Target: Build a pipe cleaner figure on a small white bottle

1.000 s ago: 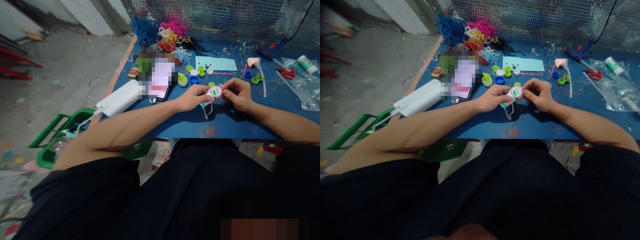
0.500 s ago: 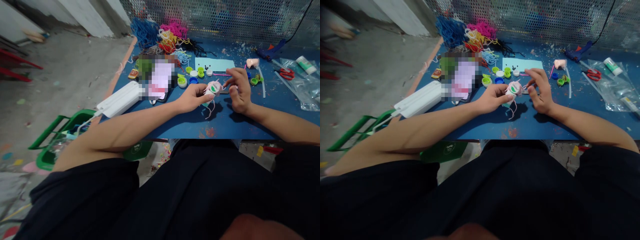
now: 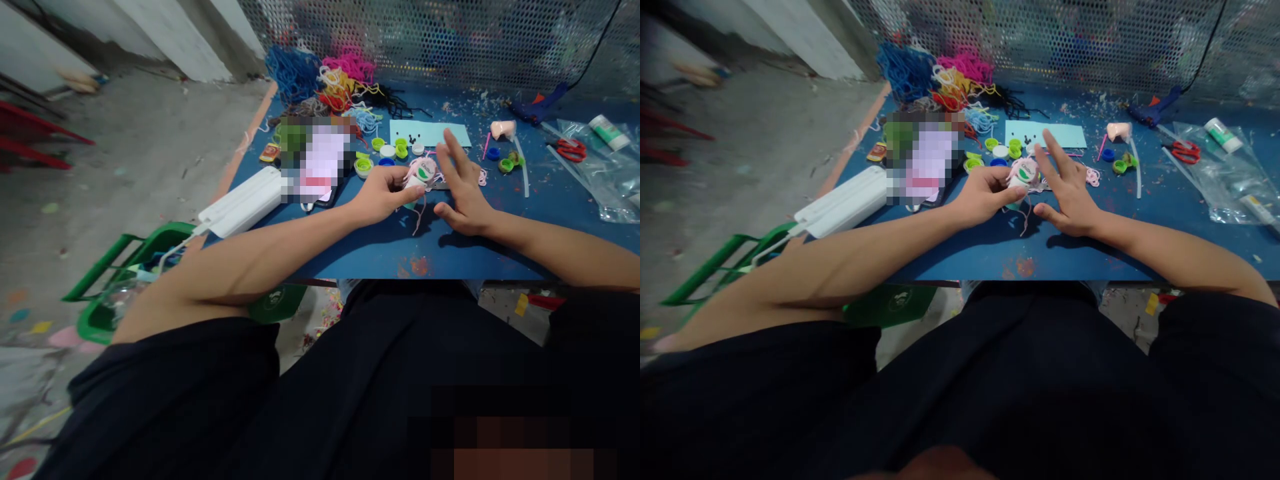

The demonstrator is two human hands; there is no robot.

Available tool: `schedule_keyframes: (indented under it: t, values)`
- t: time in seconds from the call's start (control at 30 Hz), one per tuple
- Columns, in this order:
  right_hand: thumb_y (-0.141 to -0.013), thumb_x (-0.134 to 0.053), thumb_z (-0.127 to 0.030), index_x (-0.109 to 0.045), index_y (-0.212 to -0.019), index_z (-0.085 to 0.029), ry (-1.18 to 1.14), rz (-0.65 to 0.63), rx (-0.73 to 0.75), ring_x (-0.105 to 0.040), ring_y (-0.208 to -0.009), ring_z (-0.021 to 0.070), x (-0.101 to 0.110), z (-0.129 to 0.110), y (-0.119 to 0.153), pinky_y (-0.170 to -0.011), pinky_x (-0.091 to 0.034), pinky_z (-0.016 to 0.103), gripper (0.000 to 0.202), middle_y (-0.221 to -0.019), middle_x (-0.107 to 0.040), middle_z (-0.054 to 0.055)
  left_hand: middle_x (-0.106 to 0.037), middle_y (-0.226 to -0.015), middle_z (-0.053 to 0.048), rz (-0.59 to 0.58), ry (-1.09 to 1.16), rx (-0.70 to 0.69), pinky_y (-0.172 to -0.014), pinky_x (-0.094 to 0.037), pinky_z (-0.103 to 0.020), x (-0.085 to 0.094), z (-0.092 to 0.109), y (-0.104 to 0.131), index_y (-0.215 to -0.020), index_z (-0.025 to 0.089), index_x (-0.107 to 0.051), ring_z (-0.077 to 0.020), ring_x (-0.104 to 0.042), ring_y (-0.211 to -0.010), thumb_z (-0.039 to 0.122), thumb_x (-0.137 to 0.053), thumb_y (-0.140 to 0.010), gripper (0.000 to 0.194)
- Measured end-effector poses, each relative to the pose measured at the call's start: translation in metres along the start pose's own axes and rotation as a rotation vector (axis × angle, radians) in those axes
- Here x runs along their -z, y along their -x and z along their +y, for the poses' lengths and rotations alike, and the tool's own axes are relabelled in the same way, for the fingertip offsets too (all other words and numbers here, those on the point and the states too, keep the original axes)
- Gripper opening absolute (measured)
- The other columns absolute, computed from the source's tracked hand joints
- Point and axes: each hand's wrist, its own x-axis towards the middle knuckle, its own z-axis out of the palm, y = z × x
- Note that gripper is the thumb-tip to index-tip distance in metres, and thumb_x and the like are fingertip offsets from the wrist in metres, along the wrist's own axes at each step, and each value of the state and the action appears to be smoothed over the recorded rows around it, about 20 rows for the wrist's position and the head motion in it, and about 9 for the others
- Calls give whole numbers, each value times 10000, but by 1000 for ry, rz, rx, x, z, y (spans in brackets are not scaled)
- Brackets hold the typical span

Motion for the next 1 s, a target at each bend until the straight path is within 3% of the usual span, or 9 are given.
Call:
schedule_keyframes:
  t: [0.17,0.33,0.43,0.53,0.63,0.7,0.87,1.0]
  values:
    - [-975,-314,-905,87,-1786,-334,-67,26,15,-208,-1694,453,-4,4,-1,-1277,-285,671,1070,-1870,-86,77,-455,-627,46,12,-13,-6,-529,-256,-259,0,1,0,-736,173,-632,-80,-355,-564,648,-843,-841,531]
    - [-960,-264,-932,-17,-1796,-320,-135,23,48,-217,-1690,448,-7,3,-3,-1277,-302,671,1065,-1861,-129,86,-459,-638,43,1,-2,-32,-541,-259,-267,0,-2,-1,-745,170,-660,-84,-353,-573,718,-835,-825,580]
    - [-953,-275,-928,15,-1792,-291,-197,134,23,-286,-1668,400,-8,3,-4,-1285,-356,609,1093,-1846,-157,111,-486,-657,34,13,6,-30,-545,-275,-267,0,-3,-1,-783,172,-684,-91,-376,-581,711,-827,-836,561]
    - [-1012,-297,-815,-190,-1764,-280,-198,233,-85,-450,-1542,396,-5,5,-5,-1247,-405,607,929,-1768,-318,150,-494,-661,39,31,-62,-55,-547,-294,-258,0,-1,2,-820,168,-694,-95,-390,-587,643,-856,-829,502]
    - [-1069,-371,-569,-506,-1593,-261,-83,143,-213,-532,-1405,414,-1,8,-8,-1200,-382,654,623,-1535,-574,176,-586,-723,20,11,-181,-113,-615,-388,-259,0,4,7,-892,160,-723,-118,-483,-652,572,-914,-770,470]
    - [-1047,-443,-451,-614,-1467,-242,9,50,-249,-533,-1363,418,0,9,-11,-1153,-385,639,500,-1430,-635,179,-661,-788,-2,-57,-233,-126,-678,-447,-273,-1,7,10,-937,157,-741,-144,-557,-715,555,-949,-722,498]
    - [-989,-529,-346,-684,-1323,-197,125,-78,-239,-531,-1266,413,-3,9,-15,-1064,-378,579,397,-1300,-661,182,-703,-759,-5,-316,-269,-114,-670,-441,-270,-4,15,14,-890,158,-739,-158,-607,-703,546,-979,-683,500]
    - [-1004,-522,-333,-697,-1222,-179,134,-124,-255,-542,-1218,403,-4,7,-16,-1039,-373,573,319,-1255,-656,188,-681,-719,10,-378,-269,-78,-637,-415,-256,-3,17,11,-863,158,-717,-138,-569,-649,606,-957,-699,534]
